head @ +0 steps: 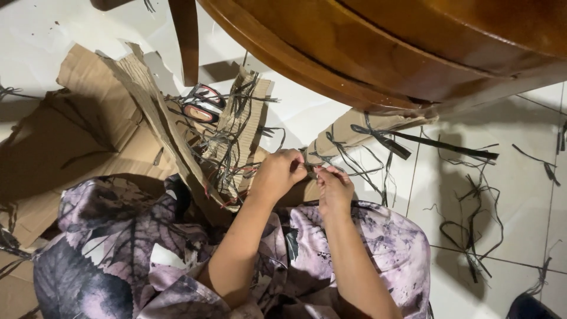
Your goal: Wrapping a wooden table leg with protective cardboard and securing it with plastic ties.
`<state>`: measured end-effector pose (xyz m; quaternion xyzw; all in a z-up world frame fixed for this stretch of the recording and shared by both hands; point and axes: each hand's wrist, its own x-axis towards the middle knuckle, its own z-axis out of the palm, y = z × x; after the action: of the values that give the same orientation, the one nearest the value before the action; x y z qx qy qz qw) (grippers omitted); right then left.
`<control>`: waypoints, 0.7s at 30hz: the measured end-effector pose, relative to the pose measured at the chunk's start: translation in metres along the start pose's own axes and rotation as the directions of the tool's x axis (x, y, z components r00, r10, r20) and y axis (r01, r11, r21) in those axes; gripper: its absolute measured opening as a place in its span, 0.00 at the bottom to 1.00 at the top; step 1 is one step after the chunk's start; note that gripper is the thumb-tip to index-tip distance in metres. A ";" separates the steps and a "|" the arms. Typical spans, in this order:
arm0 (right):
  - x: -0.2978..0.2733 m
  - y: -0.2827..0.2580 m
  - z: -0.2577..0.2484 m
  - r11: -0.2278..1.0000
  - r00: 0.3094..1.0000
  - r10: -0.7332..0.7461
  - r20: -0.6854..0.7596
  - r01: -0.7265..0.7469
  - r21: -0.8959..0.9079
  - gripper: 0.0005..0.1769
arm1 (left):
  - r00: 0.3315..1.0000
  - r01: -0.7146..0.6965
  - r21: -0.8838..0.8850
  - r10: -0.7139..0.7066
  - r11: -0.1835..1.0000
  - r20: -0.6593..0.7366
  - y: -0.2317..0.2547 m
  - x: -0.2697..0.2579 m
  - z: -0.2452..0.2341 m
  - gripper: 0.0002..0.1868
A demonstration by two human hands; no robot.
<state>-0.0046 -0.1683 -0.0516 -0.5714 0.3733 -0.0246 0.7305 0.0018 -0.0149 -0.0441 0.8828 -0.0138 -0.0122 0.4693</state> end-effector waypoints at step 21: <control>-0.016 -0.051 -0.020 0.864 0.970 -0.243 -0.009 0.213 -0.456 0.35 | 0.889 0.112 0.161 -0.171 0.981 0.425 0.057 -0.006 -0.140 0.14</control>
<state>-0.0077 -0.1949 -0.0008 -0.7643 0.3226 -0.0422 0.5568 0.0002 0.0697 0.0820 0.8854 -0.0549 -0.2429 0.3925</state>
